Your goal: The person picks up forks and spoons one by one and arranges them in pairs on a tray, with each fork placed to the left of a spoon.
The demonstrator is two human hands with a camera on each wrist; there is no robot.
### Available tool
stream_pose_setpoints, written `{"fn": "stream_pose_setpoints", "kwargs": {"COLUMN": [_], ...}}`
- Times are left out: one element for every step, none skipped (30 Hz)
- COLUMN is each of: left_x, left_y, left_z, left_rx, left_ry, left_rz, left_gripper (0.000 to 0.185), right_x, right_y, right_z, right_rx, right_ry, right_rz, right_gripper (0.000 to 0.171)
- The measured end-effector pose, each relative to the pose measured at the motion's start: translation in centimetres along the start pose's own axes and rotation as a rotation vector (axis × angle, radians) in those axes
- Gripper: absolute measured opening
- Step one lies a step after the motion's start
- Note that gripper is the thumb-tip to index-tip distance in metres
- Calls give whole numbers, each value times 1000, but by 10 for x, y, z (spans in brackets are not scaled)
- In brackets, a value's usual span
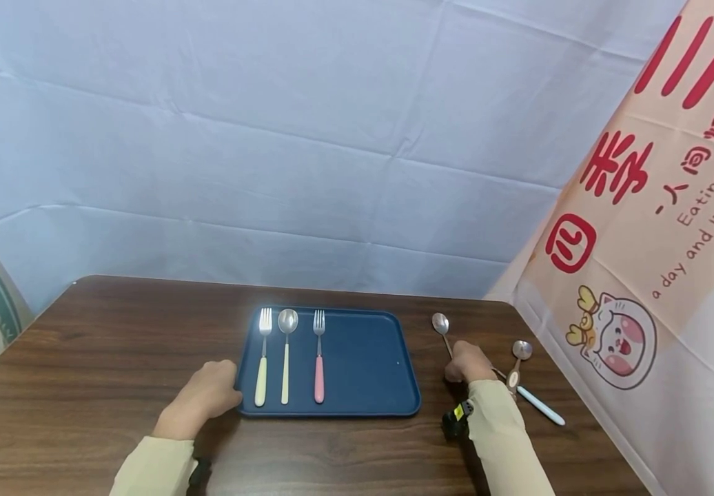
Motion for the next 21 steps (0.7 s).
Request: {"fn": "stream_pose_setpoints", "kwargs": {"left_x": [0, 0, 0, -1, -1, -1, -1, -1, -1, 0, 0, 0, 0, 0, 1, 1, 1, 1, 1, 2, 2], "left_y": [0, 0, 0, -1, -1, -1, -1, -1, -1, -1, -1, -1, -1, -1, -1, -1, -1, -1, -1, -1, -1], "left_z": [0, 0, 0, 0, 0, 0, 0, 0, 0, 0, 1, 1, 1, 1, 1, 1, 1, 1, 1, 1, 1], "left_rx": [-2, -5, -7, -8, -10, -13, -15, -16, -19, -22, -25, -27, -28, -29, -30, -29, -28, -26, -25, -24, -22], "left_ry": [-1, -3, -5, -7, -9, -10, -11, -10, -8, -7, -6, -4, -3, -3, -3, -4, -4, -4, -4, -4, -4], "left_rz": [2, 2, 2, 1, 2, 4, 4, 5, 7, 9, 11, 13, 15, 16, 16, 16, 16, 16, 16, 14, 14], "left_gripper": [8, 8, 8, 8, 8, 9, 9, 9, 9, 9, 9, 9, 9, 9, 9, 9, 9, 9, 8, 8, 8], "right_x": [0, 0, 0, 0, 0, 0, -1, -1, -1, -2, -2, -2, -2, -2, -3, -3, -3, -3, -3, -4, -3], "right_y": [1, 1, 1, 2, 2, 2, 1, 1, 1, 1, 1, 1, 1, 2, 1, 1, 1, 1, 1, 0, 0], "right_z": [0, 0, 0, 0, 1, 1, 2, 3, 3, 4, 5, 6, 6, 6, 6, 7, 7, 7, 7, 7, 7], "right_rx": [0, 0, -2, 0, 1, -2, -6, -15, -23, -32, -42, -51, -57, -63, -68, -75, -80, -86, -91, -97, -104], "right_ry": [-2, -5, -10, -13, -16, -21, -32, -45, -55, -65, -75, -82, -90, -94, -98, -103, -107, -111, -118, -120, -122], "right_rz": [-3, -6, -10, -11, -12, -13, -15, -17, -17, -18, -22, -23, -22, -23, -24, -24, -23, -19, -18, -18, -19], "right_gripper": [8, 8, 8, 8, 9, 9, 9, 9, 8, 7, 7, 6, 6, 6, 6, 6, 6, 6, 6, 6, 6]}}
Point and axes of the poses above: each hand's wrist, its own y-axis away from the middle knuckle, its own x-axis out of the back of the hand, z = x × y, the point moved 8 cm from there along -y, towards the middle knuckle, and after that the axes turned 11 degrees about z, right-handed, at the moved point
